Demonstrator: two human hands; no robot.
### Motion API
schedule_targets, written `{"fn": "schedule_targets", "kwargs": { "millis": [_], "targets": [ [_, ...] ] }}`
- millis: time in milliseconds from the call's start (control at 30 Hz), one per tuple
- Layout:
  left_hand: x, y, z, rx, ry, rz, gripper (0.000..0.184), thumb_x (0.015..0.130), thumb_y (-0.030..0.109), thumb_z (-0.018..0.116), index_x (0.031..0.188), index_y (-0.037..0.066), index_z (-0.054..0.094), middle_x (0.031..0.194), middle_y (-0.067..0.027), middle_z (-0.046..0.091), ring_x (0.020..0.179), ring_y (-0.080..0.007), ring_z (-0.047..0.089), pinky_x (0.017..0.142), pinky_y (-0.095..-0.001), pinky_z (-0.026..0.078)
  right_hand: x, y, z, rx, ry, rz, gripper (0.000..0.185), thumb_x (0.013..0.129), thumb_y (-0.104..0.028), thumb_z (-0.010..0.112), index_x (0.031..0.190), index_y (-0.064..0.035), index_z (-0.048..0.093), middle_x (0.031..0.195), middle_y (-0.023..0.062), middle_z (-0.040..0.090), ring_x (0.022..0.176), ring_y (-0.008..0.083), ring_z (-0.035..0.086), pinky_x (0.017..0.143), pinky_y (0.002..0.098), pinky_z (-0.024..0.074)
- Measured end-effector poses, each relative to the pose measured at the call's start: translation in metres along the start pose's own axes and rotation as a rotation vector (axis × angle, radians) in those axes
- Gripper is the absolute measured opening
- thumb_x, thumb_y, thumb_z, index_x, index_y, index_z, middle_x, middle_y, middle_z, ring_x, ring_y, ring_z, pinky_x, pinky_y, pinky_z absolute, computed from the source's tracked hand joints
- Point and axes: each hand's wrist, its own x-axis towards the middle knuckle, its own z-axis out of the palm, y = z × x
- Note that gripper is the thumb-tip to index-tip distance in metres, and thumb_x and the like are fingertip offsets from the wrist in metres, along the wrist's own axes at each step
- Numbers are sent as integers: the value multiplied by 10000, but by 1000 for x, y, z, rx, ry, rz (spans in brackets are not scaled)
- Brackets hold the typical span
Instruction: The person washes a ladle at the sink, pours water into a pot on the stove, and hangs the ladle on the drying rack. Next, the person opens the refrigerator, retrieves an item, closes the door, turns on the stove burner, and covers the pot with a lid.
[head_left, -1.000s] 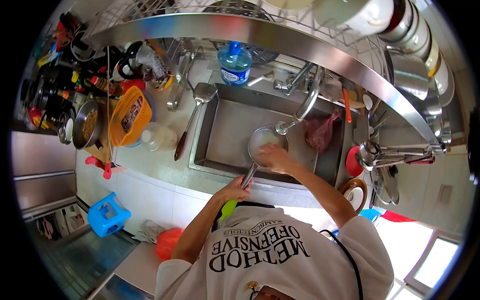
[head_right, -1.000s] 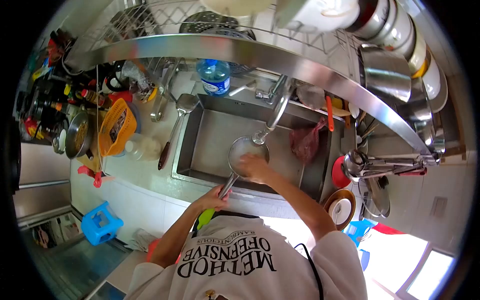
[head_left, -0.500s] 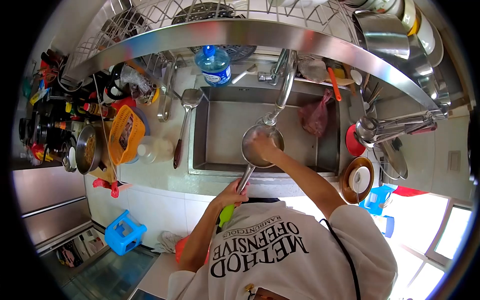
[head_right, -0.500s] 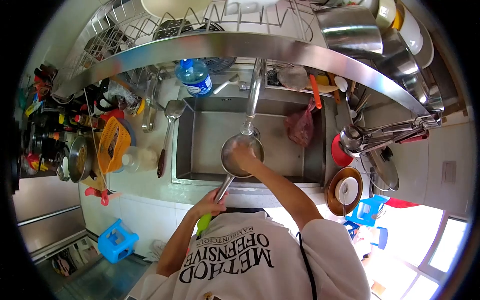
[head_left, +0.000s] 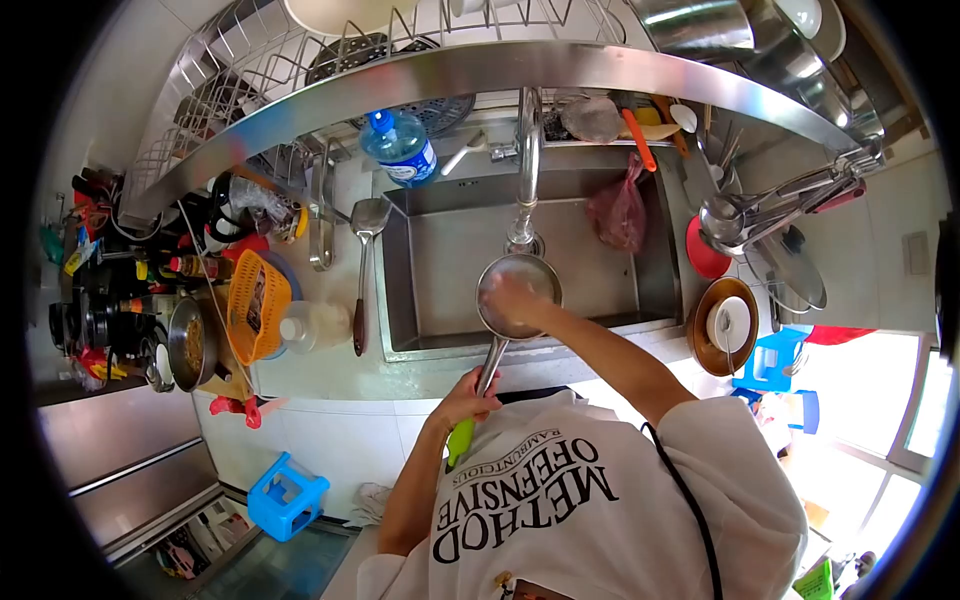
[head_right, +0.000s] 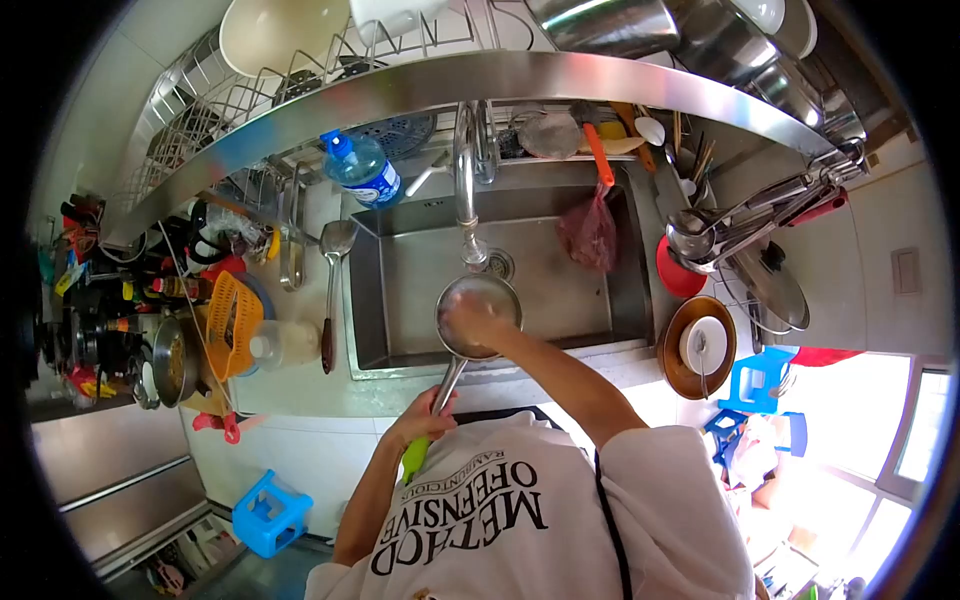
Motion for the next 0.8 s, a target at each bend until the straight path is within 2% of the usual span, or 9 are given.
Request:
{"fn": "schedule_targets", "kwargs": {
  "millis": [100, 167, 233, 333, 400, 467, 533, 633, 800],
  "targets": [
    [-6, -1, -3, -4, 19, -14, 517, 671, -34, 662, 1123, 64, 429, 749, 11, 432, 486, -83, 418, 411, -231, 340, 23, 20, 66, 70, -93, 185, 255, 836, -244, 513, 1034, -117, 610, 1175, 136, 531, 1069, 338, 538, 795, 435, 502],
    [-5, 1, 0, -16, 8, -20, 519, 670, -36, 659, 1124, 65, 429, 751, 11, 432, 482, -85, 414, 411, -230, 337, 29, 23, 79, -10, -140, 96, 275, 830, -262, 520, 1045, -117, 611, 1164, 139, 533, 1066, 340, 539, 808, 437, 500],
    [-6, 3, 3, -24, -10, -25, 522, 668, -38, 657, 1125, 66, 429, 752, 10, 433, 479, -87, 412, 409, -232, 336, 12, -3, 21, -230, -74, -260, 301, 825, -286, 522, 1054, -113, 612, 1143, 147, 536, 1054, 332, 546, 821, 437, 497],
    [-10, 6, -1, -47, -2, -25, 531, 667, -43, 657, 1134, 65, 427, 750, 9, 433, 477, -87, 413, 406, -235, 335, -5, 2, -4, 76, 39, 150, 305, 818, -282, 531, 1049, -103, 619, 1106, 152, 540, 1025, 319, 558, 827, 431, 498],
    [-7, 5, -1, -51, 1, -11, 538, 667, -45, 657, 1140, 60, 425, 748, 6, 433, 476, -88, 412, 405, -236, 331, 20, 7, 73, 126, 59, 190, 293, 814, -258, 541, 1046, -98, 622, 1084, 148, 545, 1017, 301, 566, 807, 419, 509],
    [-6, 4, 2, -46, -4, -15, 543, 666, -46, 656, 1145, 57, 423, 745, 5, 432, 478, -87, 412, 406, -235, 328, 18, 4, 71, 112, 48, 190, 284, 807, -239, 554, 1042, -94, 623, 1070, 147, 549, 1018, 287, 571, 789, 407, 520],
    [-8, 8, 2, -27, 2, -27, 547, 665, -48, 655, 1149, 56, 422, 742, 5, 431, 482, -87, 411, 408, -232, 325, -5, -15, -31, 35, 17, 129, 280, 799, -226, 571, 1039, -93, 622, 1065, 151, 552, 1029, 278, 573, 771, 394, 529],
    [-11, 8, -1, -52, 31, -21, 542, 663, -54, 649, 1145, 59, 427, 739, 9, 430, 491, -85, 412, 411, -224, 318, -3, -8, -3, 21, -108, 197, 243, 802, -205, 566, 1004, -82, 625, 1082, 141, 550, 1037, 273, 573, 733, 391, 538],
    [-10, 11, 2, -47, 38, -22, 543, 660, -60, 655, 1141, 59, 433, 747, 15, 433, 475, -70, 394, 401, -216, 295, -14, -19, -36, -84, 117, 111, 168, 792, -143, 562, 934, -87, 631, 1081, 98, 533, 1006, 262, 563, 686, 374, 538]
  ]
}}
